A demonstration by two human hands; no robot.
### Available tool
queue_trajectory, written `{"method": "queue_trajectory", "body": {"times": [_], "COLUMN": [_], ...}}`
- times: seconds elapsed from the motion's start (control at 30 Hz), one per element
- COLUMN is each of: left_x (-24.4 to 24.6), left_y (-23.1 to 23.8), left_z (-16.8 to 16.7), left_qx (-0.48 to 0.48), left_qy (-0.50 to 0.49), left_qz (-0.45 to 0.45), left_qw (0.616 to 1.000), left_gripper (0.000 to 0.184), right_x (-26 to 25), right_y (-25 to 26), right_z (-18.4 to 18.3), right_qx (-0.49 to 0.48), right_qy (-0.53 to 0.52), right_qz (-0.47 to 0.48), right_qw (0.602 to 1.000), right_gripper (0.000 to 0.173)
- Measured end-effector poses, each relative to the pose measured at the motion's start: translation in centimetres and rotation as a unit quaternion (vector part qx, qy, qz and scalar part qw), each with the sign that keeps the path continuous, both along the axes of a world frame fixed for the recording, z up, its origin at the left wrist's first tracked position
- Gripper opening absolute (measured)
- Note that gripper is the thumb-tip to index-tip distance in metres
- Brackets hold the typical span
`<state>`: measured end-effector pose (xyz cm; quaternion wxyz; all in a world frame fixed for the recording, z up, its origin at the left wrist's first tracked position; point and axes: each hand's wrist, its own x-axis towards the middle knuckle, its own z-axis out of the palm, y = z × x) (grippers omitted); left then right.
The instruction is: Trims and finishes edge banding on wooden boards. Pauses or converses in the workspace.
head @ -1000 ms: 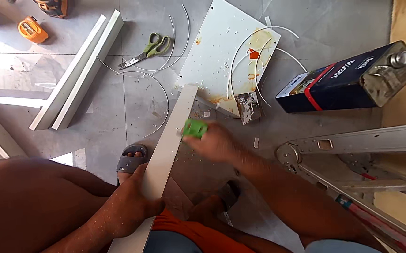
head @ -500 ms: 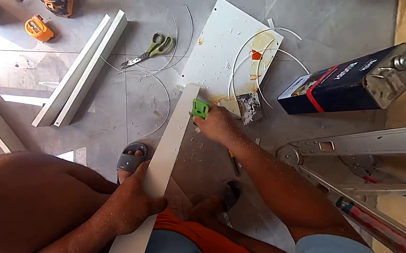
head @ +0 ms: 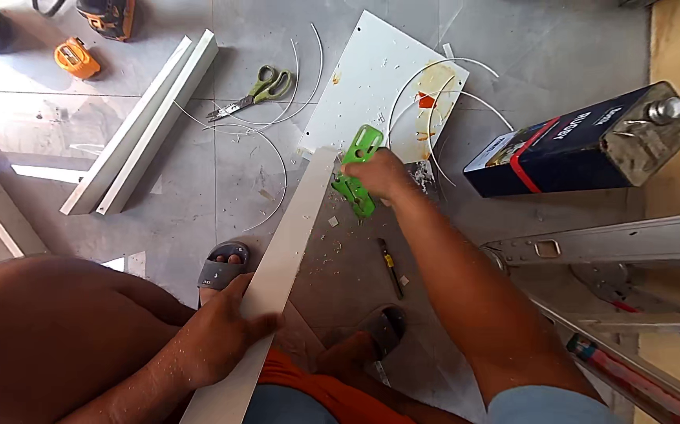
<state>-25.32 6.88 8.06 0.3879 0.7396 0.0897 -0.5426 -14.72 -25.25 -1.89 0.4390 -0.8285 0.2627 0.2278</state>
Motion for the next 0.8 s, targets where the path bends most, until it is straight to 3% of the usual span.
{"method": "queue_trajectory", "body": {"times": [0.07,0.13,0.37,0.6,0.7,0.8], "left_x": [0.1,0.7,-0.9,-3.7,-4.3,-4.7], "left_y": [-0.3,-1.2,-3.4,-2.9,-3.4,-3.6], "left_z": [0.4,0.7,2.1,1.2,0.8,0.6], "left_qx": [-0.018,-0.044,-0.093,-0.139,-0.153,-0.153], "left_qy": [0.002,0.012,0.080,0.065,0.042,0.031], "left_qz": [0.024,0.049,0.204,0.221,0.227,0.227], "left_qw": [1.000,0.998,0.971,0.963,0.961,0.961], "left_gripper": [0.043,0.035,0.032,0.025,0.027,0.031], "right_x": [-0.6,-1.4,-2.2,-4.4,-8.3,-15.2], "right_y": [0.6,0.9,1.2,2.7,4.5,6.2], "right_z": [1.4,2.6,2.9,4.2,6.9,9.1], "right_qx": [-0.022,-0.042,-0.073,-0.066,-0.034,0.057], "right_qy": [0.000,-0.002,-0.004,-0.046,-0.081,-0.190], "right_qz": [0.064,0.093,0.110,0.191,0.202,0.243], "right_qw": [0.998,0.995,0.991,0.978,0.975,0.949], "right_gripper": [0.032,0.030,0.034,0.027,0.020,0.015]}}
